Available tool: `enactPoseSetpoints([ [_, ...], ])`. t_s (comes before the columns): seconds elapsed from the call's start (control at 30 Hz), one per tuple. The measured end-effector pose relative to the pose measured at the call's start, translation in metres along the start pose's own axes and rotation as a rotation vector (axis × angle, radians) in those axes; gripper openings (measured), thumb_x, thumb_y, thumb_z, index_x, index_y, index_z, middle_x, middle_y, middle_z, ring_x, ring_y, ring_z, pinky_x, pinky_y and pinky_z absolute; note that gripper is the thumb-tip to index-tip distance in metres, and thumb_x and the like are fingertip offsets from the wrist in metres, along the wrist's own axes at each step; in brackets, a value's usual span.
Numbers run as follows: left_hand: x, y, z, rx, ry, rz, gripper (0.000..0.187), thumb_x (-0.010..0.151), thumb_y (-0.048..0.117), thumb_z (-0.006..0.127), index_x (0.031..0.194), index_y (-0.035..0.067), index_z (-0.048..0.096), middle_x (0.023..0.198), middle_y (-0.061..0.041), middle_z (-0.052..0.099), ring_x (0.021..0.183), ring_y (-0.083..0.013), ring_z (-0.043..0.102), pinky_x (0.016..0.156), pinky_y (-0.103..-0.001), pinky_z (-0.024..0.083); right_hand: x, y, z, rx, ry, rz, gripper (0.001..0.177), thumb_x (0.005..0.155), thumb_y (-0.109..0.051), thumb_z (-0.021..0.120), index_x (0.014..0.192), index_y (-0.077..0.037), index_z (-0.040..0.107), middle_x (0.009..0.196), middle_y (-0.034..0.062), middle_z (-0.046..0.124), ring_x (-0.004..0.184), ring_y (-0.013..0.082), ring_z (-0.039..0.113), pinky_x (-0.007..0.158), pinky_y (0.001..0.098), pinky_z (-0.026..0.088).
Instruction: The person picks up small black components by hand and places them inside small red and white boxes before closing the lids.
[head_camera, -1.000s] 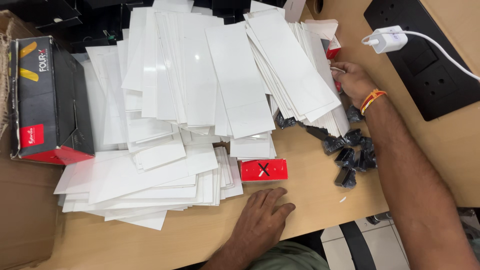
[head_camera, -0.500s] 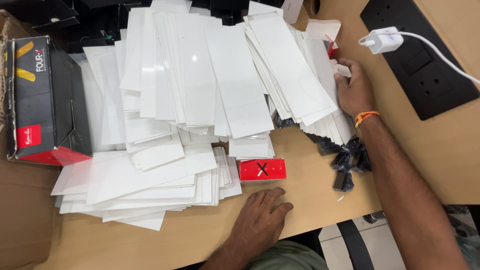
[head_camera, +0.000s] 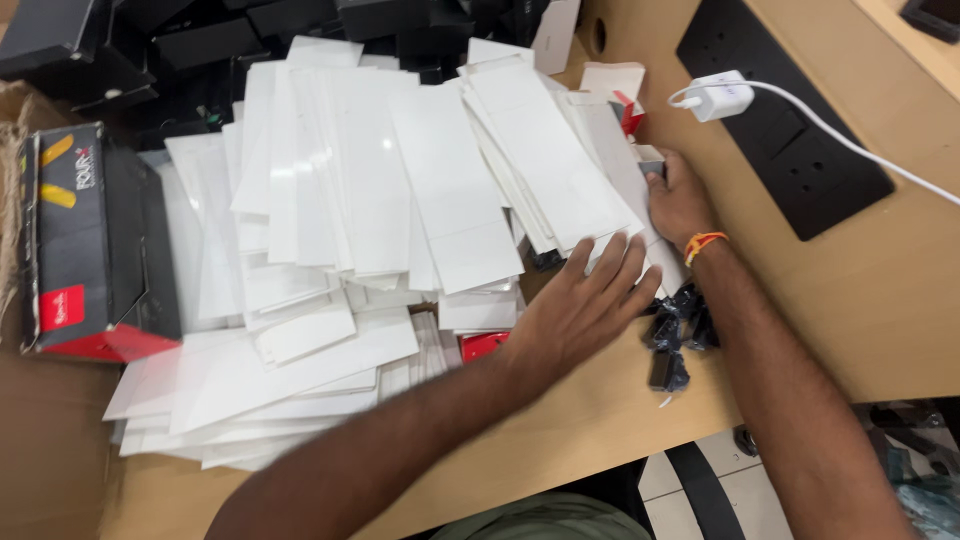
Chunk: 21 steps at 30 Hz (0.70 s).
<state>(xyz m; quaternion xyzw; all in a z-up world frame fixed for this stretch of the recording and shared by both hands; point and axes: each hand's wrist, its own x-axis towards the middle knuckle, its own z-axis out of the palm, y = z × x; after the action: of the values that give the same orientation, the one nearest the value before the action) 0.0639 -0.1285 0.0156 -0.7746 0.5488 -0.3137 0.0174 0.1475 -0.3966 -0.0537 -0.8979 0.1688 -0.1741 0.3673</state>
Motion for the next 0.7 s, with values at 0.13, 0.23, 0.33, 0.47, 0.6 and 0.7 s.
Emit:
enactPoseSetpoints([
  [0.13,0.045,-0.013,0.066,0.042,0.025,0.200,0.062,0.089,0.033,0.056,0.148,0.019,0.046,0.143,-0.012,0.054,0.136,-0.0279,0.045,0.111,-0.053,0.039,0.002,0.003,-0.002,0.056,-0.022,-0.039,0.044,0.103,-0.012,0.054,0.146,-0.009,0.051,0.136,0.0209,0.061,0.127,0.0342,0.059,0.107,0.0416,0.043],
  [0.23,0.061,-0.014,0.094,0.034,-0.007,0.334,0.051,0.094,0.033,0.055,0.142,0.015,0.051,0.135,-0.013,0.059,0.134,-0.0321,0.048,0.108,-0.059,0.042,0.002,0.004,-0.004,0.064,-0.034,-0.002,0.043,0.102,-0.011,0.055,0.145,-0.009,0.052,0.138,0.0199,0.061,0.128,0.0326,0.058,0.107,0.0410,0.043],
  [0.33,0.063,-0.015,0.103,0.054,-0.054,0.386,0.038,0.102,0.032,0.055,0.134,0.010,0.058,0.129,-0.015,0.063,0.128,-0.0327,0.054,0.104,-0.064,0.047,0.006,0.003,-0.001,0.134,-0.049,0.030,0.042,0.101,-0.011,0.056,0.143,-0.008,0.053,0.136,0.0169,0.062,0.127,0.0285,0.059,0.107,0.0394,0.044],
  [0.47,0.060,-0.033,0.098,0.028,0.053,0.346,0.038,0.093,0.033,0.056,0.123,0.011,0.062,0.127,-0.014,0.066,0.123,-0.0344,0.060,0.093,-0.063,0.053,0.012,0.015,0.001,0.066,-0.064,0.031,0.047,0.101,-0.014,0.061,0.147,-0.009,0.052,0.121,0.0151,0.064,0.111,0.0256,0.062,0.100,0.0372,0.048],
  [0.6,0.045,-0.071,0.076,0.071,0.131,0.294,0.026,0.098,0.029,0.060,0.118,0.013,0.061,0.130,-0.012,0.067,0.127,-0.0344,0.061,0.097,-0.064,0.053,0.013,0.026,0.009,0.265,-0.091,0.005,0.045,0.101,-0.010,0.062,0.145,-0.005,0.051,0.118,0.0112,0.062,0.108,0.0204,0.059,0.096,0.0347,0.049],
  [0.7,0.048,-0.130,0.058,0.110,0.047,0.295,0.026,0.094,0.028,0.062,0.117,0.016,0.061,0.123,-0.012,0.068,0.127,-0.0343,0.059,0.097,-0.061,0.054,0.012,0.030,0.013,0.386,-0.065,0.024,0.047,0.099,-0.006,0.062,0.145,-0.006,0.052,0.122,0.0095,0.063,0.110,0.0181,0.060,0.096,0.0330,0.050],
])
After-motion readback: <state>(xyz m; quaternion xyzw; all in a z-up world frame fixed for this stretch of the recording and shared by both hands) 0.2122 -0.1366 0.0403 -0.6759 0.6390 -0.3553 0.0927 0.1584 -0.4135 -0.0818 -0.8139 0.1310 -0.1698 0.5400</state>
